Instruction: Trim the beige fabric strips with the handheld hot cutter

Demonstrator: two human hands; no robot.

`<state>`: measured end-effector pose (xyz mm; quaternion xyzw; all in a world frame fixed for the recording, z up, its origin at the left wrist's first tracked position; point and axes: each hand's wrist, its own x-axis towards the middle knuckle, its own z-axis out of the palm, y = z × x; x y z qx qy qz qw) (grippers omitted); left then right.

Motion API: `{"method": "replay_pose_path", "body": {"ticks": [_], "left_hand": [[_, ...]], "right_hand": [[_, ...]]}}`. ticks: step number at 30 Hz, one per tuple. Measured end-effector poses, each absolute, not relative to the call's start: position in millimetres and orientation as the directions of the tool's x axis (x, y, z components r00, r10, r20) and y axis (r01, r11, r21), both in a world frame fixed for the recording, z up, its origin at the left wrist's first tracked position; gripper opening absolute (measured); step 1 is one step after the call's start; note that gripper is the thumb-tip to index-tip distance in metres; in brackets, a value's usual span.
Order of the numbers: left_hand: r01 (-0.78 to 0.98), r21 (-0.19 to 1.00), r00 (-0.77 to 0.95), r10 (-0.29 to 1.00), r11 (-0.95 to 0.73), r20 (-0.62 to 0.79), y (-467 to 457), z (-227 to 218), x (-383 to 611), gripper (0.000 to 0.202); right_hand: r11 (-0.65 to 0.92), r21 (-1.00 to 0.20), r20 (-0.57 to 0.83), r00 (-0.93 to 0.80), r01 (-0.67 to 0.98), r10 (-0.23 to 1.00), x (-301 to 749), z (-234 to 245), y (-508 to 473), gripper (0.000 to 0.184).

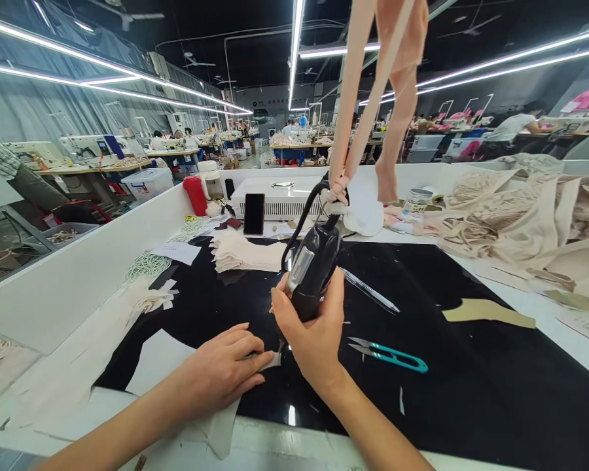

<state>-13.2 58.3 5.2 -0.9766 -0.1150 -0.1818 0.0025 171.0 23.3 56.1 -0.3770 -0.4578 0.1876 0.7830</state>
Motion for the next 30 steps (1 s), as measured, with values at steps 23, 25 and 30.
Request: {"method": "replay_pose_path", "body": {"ticks": [23,25,30], "left_hand": [[0.239,0.031,0.891,0.232,-0.970,0.391,55.7,3.3,-14.7,0.021],[0.237,0.028,0.890,0.228,-0.971,0.396,55.7,3.1,-14.4,0.022],[0.232,0.031,0.891,0.225,-0.972,0.394,55.4,4.0,-15.0,0.021]], "right_hand": [[0.658,-0.753,0.572,0.511,0.017,0.641,171.1,54.5,22.6,0.030],[0.661,-0.750,0.581,0.504,0.024,0.640,170.7,53.4,23.1,0.030],[0.676,-0.737,0.590,0.506,0.018,0.629,171.0,52.8,25.4,0.030]]}}
